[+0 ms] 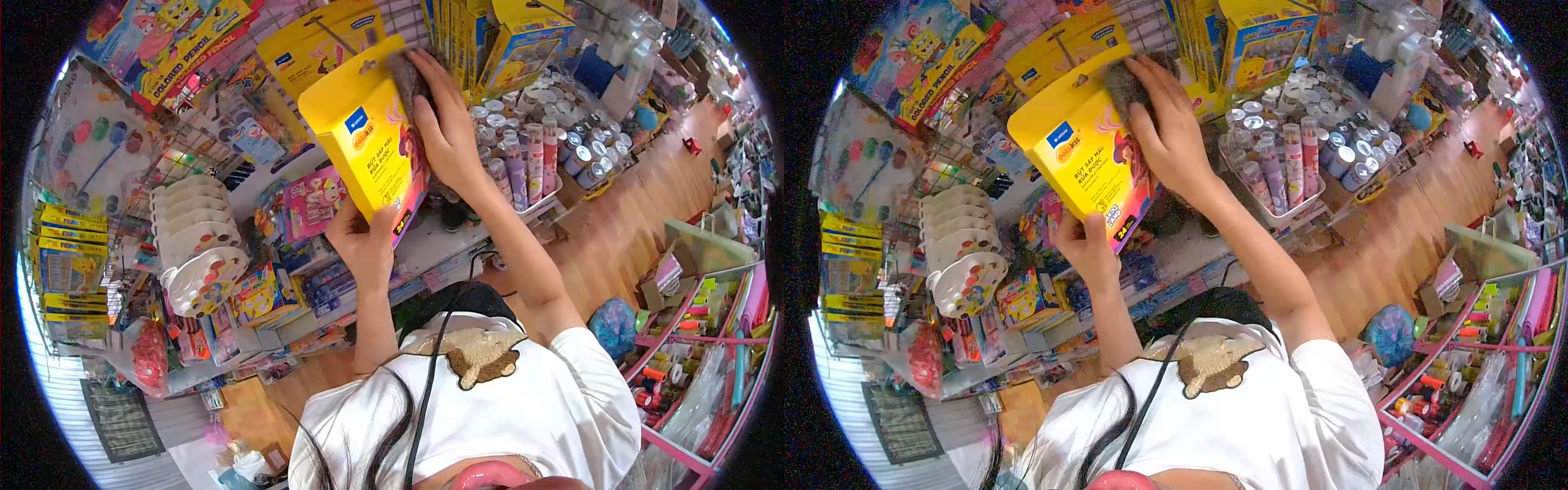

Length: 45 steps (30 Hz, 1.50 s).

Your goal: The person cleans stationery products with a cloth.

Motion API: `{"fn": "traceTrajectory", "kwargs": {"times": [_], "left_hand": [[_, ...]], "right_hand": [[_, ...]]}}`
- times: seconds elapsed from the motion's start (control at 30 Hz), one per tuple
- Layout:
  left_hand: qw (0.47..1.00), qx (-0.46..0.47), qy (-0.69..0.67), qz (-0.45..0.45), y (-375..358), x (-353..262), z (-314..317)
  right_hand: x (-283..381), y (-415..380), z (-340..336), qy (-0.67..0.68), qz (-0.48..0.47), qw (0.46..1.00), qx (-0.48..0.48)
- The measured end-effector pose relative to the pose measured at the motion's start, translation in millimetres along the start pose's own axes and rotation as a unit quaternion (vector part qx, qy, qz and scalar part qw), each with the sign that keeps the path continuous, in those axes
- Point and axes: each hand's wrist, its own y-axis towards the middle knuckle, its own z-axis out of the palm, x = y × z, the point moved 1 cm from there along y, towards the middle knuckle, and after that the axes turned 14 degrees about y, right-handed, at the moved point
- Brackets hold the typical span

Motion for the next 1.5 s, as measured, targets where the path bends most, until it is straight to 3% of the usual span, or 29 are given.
{"fn": "traceTrajectory", "kwargs": {"times": [0.13, 0.17, 0.3, 0.37, 0.47, 0.5, 0.7, 0.77, 0.87, 0.97, 1.17, 1.5], "left_hand": [[0.998, -0.012, 0.067, -0.011, 2.5, -10.2, -6.5], [0.998, -0.022, 0.058, -0.017, 4.2, -10.6, -8.6], [0.992, -0.078, 0.053, -0.083, 11.1, -8.3, -14.3], [0.988, -0.074, 0.049, -0.127, 14.7, 1.2, -24.4], [0.988, -0.071, 0.078, -0.109, 22.3, -9.1, -24.2], [0.989, -0.067, 0.092, -0.096, 24.1, -8.1, -25.0], [0.991, -0.001, 0.077, -0.112, 38.3, -5.3, -31.7], [0.993, 0.003, 0.058, -0.107, 38.0, -7.1, -30.2], [0.992, -0.010, 0.093, -0.087, 34.3, -6.3, -28.3], [0.992, -0.045, 0.086, -0.076, 30.8, 1.8, -25.7], [0.991, -0.022, 0.078, -0.109, 31.8, 12.9, -36.0], [0.993, -0.042, 0.026, -0.109, 37.3, 9.3, -29.6]], "right_hand": [[-23.5, -12.3, -2.1, 0.140, 0.139, 0.978, -0.070], [-26.8, -14.5, -6.9, 0.167, 0.230, 0.956, -0.074], [-2.6, -18.9, -36.8, 0.155, 0.330, 0.931, -0.026], [12.0, -36.5, -35.5, 0.157, 0.340, 0.925, -0.069], [28.7, -68.9, -32.8, 0.145, 0.392, 0.903, -0.103], [30.2, -77.3, -31.8, 0.231, 0.369, 0.894, -0.103], [29.2, -26.3, -44.5, 0.152, 0.246, 0.956, -0.041], [14.9, 9.7, -44.0, 0.191, 0.229, 0.954, 0.017], [18.8, 41.0, -37.8, 0.161, 0.239, 0.957, -0.016], [15.6, 26.6, -34.8, 0.182, 0.226, 0.957, -0.004], [32.4, -27.5, -34.7, 0.325, 0.286, 0.900, -0.057], [45.6, -78.0, -28.4, 0.225, 0.266, 0.931, -0.104]]}}
